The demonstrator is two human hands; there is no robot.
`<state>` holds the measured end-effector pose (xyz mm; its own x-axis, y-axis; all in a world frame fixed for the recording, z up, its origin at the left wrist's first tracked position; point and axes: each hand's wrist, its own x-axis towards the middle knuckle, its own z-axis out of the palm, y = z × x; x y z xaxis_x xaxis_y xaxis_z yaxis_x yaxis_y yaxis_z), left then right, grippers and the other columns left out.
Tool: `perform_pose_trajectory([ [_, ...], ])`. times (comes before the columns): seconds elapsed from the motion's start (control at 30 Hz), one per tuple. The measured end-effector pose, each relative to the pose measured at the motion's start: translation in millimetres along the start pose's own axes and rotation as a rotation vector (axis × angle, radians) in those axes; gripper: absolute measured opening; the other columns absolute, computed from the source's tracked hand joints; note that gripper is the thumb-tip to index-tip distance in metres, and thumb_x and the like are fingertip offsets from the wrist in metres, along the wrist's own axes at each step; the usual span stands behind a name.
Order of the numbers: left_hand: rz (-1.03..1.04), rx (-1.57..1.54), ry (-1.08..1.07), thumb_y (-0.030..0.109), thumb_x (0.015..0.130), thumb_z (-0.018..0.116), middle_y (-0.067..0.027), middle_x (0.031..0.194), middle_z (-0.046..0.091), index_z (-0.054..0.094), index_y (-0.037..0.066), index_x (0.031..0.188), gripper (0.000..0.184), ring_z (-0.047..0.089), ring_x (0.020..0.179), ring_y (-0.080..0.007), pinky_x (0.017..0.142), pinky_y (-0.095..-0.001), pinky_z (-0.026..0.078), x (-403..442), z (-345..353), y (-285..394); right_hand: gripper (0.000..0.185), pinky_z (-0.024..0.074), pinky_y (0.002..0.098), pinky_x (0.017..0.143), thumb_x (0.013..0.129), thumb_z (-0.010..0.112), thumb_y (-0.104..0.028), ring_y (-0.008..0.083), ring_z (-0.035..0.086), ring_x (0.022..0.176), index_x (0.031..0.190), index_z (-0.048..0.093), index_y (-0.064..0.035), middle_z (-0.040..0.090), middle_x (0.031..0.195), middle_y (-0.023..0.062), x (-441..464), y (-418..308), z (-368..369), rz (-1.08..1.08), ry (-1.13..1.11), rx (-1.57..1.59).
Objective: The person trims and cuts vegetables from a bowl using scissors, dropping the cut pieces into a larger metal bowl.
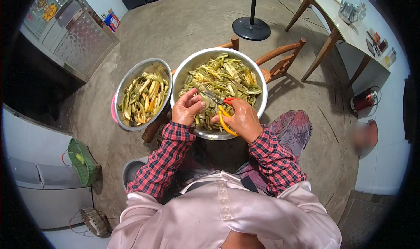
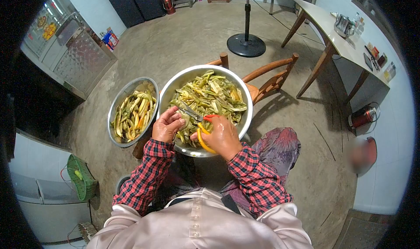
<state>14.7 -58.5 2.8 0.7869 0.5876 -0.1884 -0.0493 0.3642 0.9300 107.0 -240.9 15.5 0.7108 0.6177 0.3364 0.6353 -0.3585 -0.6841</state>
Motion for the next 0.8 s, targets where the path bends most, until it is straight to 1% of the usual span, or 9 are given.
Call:
perform_pose_trajectory([
  [0.07,-0.007,0.006,0.004,-0.011,0.080,0.066,-0.0095,0.104,0.059,0.045,-0.006,0.132,0.056,0.062,0.092,-0.0176,0.080,-0.0288,0.055,0,0,0,0.057,0.0510,0.0431,0.074,0.065,0.083,-0.045,0.0361,0.063,0.082,0.096,0.066,-0.0002,0.063,0.086,0.0195,0,-1,-1,-0.007,0.014,-0.005],
  [0.17,-0.025,0.021,0.007,-0.011,0.080,0.066,-0.0098,0.105,0.059,0.044,-0.007,0.132,0.057,0.063,0.093,-0.0184,0.081,-0.0290,0.055,1,1,2,0.065,0.0505,0.0420,0.073,0.061,0.084,-0.048,0.0355,0.062,0.083,0.098,0.063,0.0010,0.063,0.088,0.0188,0,6,5,-0.035,0.026,-0.042],
  [0.27,-0.047,0.040,0.005,-0.010,0.080,0.066,-0.0108,0.107,0.059,0.044,-0.007,0.133,0.058,0.063,0.095,-0.0197,0.083,-0.0295,0.055,0,1,4,0.059,0.0510,0.0424,0.071,0.065,0.084,-0.043,0.0357,0.063,0.082,0.098,0.063,0.0006,0.063,0.086,0.0186,0,5,3,-0.040,0.007,-0.060],
  [0.3,-0.055,0.047,0.005,-0.010,0.079,0.066,-0.0113,0.108,0.059,0.043,-0.007,0.133,0.059,0.063,0.095,-0.0202,0.083,-0.0297,0.055,-1,2,5,0.056,0.0512,0.0425,0.070,0.066,0.083,-0.041,0.0357,0.063,0.081,0.098,0.063,0.0003,0.064,0.085,0.0185,0,5,2,-0.009,-0.028,-0.070],
  [0.4,-0.051,0.087,0.025,-0.004,0.079,0.070,-0.0094,0.106,0.061,0.048,-0.006,0.131,0.056,0.061,0.094,-0.0151,0.083,-0.0273,0.053,-2,3,8,0.049,0.0516,0.0426,0.067,0.069,0.081,-0.036,0.0355,0.064,0.078,0.098,0.064,-0.0003,0.064,0.082,0.0181,0,4,0,0.058,-0.123,-0.086],
  [0.47,-0.061,0.106,0.007,-0.005,0.079,0.069,-0.0097,0.107,0.061,0.048,-0.006,0.131,0.056,0.061,0.094,-0.0156,0.083,-0.0278,0.053,1,0,7,0.044,0.0517,0.0426,0.066,0.070,0.080,-0.033,0.0353,0.065,0.076,0.096,0.065,-0.0005,0.065,0.080,0.0176,0,0,-3,0.067,-0.175,-0.082],
  [0.57,-0.059,0.172,-0.053,-0.005,0.079,0.068,-0.0106,0.107,0.061,0.048,-0.007,0.130,0.055,0.061,0.095,-0.0165,0.082,-0.0286,0.054,6,-9,4,0.046,0.0517,0.0428,0.065,0.069,0.081,-0.038,0.0355,0.065,0.073,0.091,0.066,-0.0008,0.065,0.077,0.0180,-1,3,2,0.033,-0.113,-0.088],
  [0.67,-0.058,0.270,-0.073,-0.005,0.079,0.067,-0.0115,0.108,0.061,0.047,-0.008,0.130,0.055,0.061,0.095,-0.0171,0.081,-0.0292,0.054,3,-7,3,0.047,0.0521,0.0435,0.063,0.069,0.079,-0.041,0.0361,0.065,0.070,0.090,0.068,-0.0008,0.065,0.075,0.0201,0,7,5,-0.082,0.064,-0.060],
  [0.8,-0.062,0.319,-0.089,-0.002,0.079,0.067,-0.0115,0.106,0.062,0.047,-0.008,0.131,0.056,0.062,0.093,-0.0171,0.080,-0.0290,0.055,2,-6,4,0.050,0.0521,0.0431,0.064,0.068,0.080,-0.044,0.0366,0.065,0.071,0.091,0.068,-0.0013,0.065,0.075,0.0196,-1,11,5,0.019,-0.079,-0.093],
])
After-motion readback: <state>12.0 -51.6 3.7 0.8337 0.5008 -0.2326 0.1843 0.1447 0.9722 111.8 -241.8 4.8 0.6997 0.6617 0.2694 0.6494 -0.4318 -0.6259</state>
